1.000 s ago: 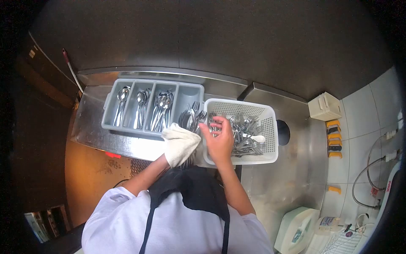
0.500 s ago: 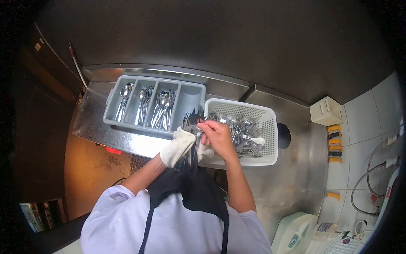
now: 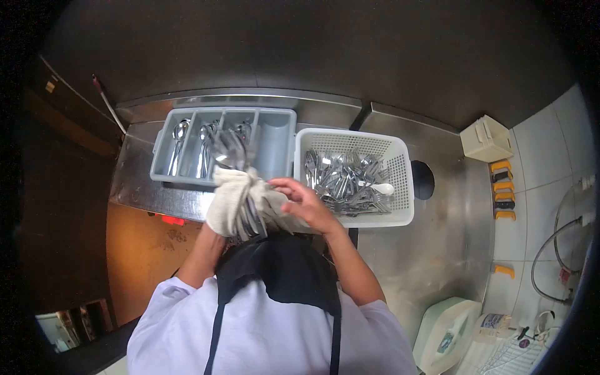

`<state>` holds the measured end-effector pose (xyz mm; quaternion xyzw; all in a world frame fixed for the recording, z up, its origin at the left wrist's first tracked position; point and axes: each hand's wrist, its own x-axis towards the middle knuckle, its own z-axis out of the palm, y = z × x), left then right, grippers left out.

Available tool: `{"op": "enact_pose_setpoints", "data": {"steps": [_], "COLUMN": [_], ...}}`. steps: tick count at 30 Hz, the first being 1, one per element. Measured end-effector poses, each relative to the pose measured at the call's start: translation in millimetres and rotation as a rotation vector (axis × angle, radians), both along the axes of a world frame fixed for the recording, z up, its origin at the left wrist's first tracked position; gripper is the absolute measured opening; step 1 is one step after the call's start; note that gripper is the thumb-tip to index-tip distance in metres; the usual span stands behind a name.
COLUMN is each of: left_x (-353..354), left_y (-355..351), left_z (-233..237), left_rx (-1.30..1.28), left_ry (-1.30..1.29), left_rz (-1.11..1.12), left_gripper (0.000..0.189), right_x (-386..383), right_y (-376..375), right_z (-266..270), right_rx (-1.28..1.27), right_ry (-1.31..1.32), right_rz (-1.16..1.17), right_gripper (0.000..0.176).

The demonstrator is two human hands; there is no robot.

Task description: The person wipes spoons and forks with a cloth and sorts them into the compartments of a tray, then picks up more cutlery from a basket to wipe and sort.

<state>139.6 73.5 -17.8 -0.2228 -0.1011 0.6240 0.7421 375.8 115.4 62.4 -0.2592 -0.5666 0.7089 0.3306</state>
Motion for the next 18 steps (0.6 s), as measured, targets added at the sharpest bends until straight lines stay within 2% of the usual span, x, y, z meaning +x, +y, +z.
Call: {"op": "enact_pose_setpoints", "data": {"steps": [3,5,6,8,9,11,12,13,14,15,17,18], "left_x": [-3.3,-8.8,-11.5,-29.8,-42.2,-65.9,-72.7,-58.9,-45.2,-53.6,-73.0,-74.2], "left_y": [-23.5,-34.3,-39.9,-51.8,-54.3,-66.5,-76.0,-78.8,-81.6,-96.2,-136.5,-146.7], "left_z": [78.1,109.3,124.8,128.2,126.2,140.0,156.0,184.2,212.3,225.3,254.5,264.9], "left_rx": [0.212,0.362,0.352,0.071,-0.173,-0.458,-0.443,-0.412,-0.458,-0.349,-0.072,0.005], "left_ry": [1.775,2.509,2.836,2.737,2.477,2.045,2.161,2.596,2.939,3.058,3.195,3.241], "left_rz": [0.202,0.426,0.614,0.84,0.913,1.118,1.239,1.456,1.807,1.837,1.635,1.518], "left_gripper": [0.018,0.018,0.018,0.019,0.02,0.022,0.023,0.033,0.045,0.046,0.047,0.048], "right_x": [-6.8,-12.6,-18.8,-28.7,-32.4,-38.2,-38.1,-35.7,-33.0,-29.8,-21.8,-18.1], "right_y": [-4.2,-6.2,-5.5,-11.4,-14.9,-19.5,-20.6,-20.5,-20.2,-20.8,-24.6,-25.0], "right_z": [29.4,50.9,45.6,41.5,39.1,17.7,2.0,-16.5,-38.4,-59.9,-104.1,-101.4], "right_rx": [-0.047,-0.131,0.069,0.294,0.406,0.436,0.45,0.507,0.563,0.618,0.655,0.673], "right_ry": [-0.098,-0.082,-0.08,-0.067,-0.062,-0.239,-0.327,-0.386,-0.444,-0.501,-0.434,-0.399], "right_rz": [0.111,0.12,0.126,0.151,0.167,0.292,0.359,0.375,0.393,0.412,0.383,0.369], "right_gripper": [0.052,0.049,0.048,0.046,0.045,0.039,0.036,0.034,0.033,0.031,0.032,0.033]}}
